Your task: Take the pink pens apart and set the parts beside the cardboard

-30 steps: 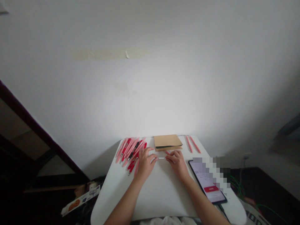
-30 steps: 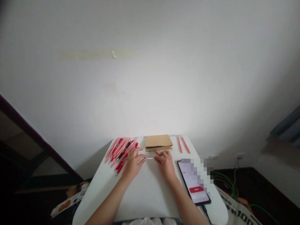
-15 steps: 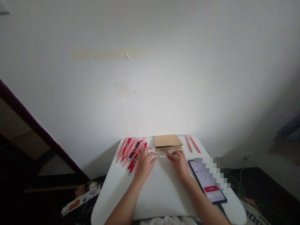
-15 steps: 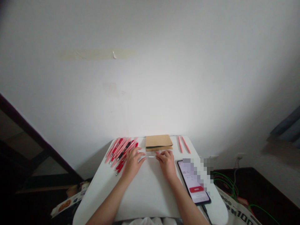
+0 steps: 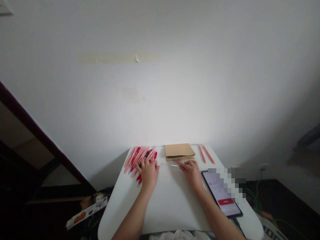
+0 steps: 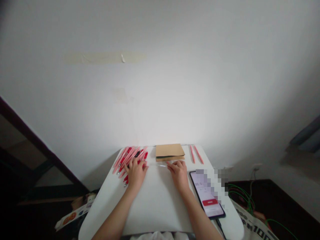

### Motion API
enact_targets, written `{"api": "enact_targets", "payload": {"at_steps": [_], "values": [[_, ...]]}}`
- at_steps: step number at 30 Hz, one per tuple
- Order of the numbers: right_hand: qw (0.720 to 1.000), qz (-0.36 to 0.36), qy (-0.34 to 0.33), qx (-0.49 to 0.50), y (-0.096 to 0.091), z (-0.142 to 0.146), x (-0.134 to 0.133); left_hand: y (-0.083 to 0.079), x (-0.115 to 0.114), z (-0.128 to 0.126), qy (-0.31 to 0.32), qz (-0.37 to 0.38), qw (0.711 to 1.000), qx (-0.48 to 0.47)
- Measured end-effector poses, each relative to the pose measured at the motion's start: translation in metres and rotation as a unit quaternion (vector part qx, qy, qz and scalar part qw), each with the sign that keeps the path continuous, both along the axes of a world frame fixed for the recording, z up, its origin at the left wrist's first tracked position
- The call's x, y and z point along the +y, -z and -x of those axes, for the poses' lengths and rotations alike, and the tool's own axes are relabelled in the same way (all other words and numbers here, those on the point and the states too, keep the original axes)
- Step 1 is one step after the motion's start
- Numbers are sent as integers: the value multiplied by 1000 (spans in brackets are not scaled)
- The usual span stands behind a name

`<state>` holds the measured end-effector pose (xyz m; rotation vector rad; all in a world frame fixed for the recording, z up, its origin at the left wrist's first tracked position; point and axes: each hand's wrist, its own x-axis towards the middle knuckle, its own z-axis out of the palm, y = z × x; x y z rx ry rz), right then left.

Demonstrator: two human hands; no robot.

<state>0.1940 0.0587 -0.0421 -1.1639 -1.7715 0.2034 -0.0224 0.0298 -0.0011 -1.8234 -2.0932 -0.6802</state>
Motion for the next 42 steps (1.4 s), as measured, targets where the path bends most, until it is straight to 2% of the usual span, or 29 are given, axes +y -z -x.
{"api": "enact_targets", "payload": {"at_steps": [6, 14, 23, 42], "values": [[1000, -1, 1, 7, -1, 0, 0, 3, 0, -1, -10, 3, 1000, 2], [1000, -3, 4, 5, -4, 1, -2, 4, 1, -1, 19, -31, 999, -17], [1000, -12, 18, 3, -2, 0, 0, 3, 6, -2, 117, -69, 989, -53], [1000, 12, 11, -12, -2, -1, -1, -2, 1, -5, 135, -54, 988, -50]]}}
